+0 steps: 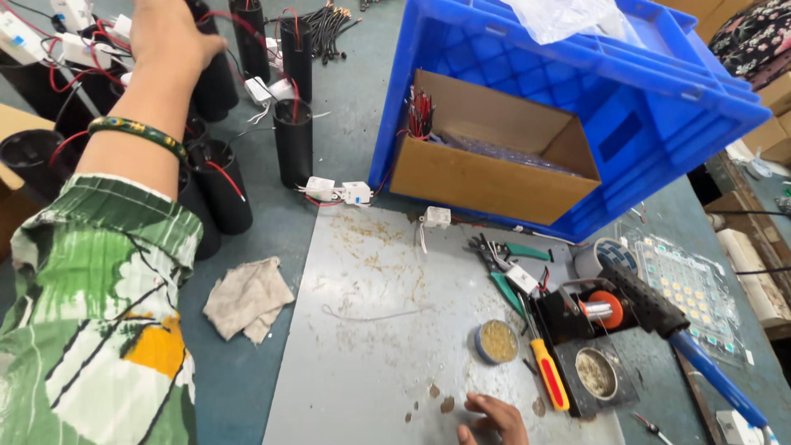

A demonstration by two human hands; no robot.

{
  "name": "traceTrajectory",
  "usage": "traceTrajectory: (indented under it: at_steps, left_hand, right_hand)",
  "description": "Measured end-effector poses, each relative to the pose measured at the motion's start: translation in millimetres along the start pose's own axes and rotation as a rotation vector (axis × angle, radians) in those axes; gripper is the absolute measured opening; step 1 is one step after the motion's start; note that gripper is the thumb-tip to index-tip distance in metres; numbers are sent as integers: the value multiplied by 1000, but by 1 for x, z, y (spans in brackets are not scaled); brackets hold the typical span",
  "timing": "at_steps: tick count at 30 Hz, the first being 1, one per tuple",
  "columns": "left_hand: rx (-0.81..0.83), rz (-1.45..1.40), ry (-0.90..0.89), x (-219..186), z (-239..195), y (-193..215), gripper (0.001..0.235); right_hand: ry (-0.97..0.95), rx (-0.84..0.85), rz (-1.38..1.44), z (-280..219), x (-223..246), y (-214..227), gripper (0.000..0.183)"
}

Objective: The person solders wires to small white electrical components and attaches them to black cylindrical housings. They repeatedly pick up a soldering iron, apply solder to wire ends, and place finished units aside.

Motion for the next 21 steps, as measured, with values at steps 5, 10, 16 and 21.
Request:
traceTrajectory:
  at_steps: [5,10,16,21]
  left_hand:
    - [432,65,226,29,-19,-50,80]
    - [581,259,58,6,-30,-46,76]
    - [622,323,10,-33,-22,-6,74]
    - [784,129,-297,-118,-41,-7,107]
  right_hand:
    - [-14,202,14,-4,-59,-10,61]
    - [92,323,164,-17,-64,-8,47]
    - [128,289,169,-38,-80,-5,38]
    - [62,179,111,-48,-79,-5,39]
Point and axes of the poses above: each hand's wrist, its own z-axis towards the middle knuckle, its own y-axis out of the back of the hand, x = y × z, the point moved 10 cm from there along z, towards the middle knuckle, and after that the axes turned 8 degrees about z, right-handed, at the moved point
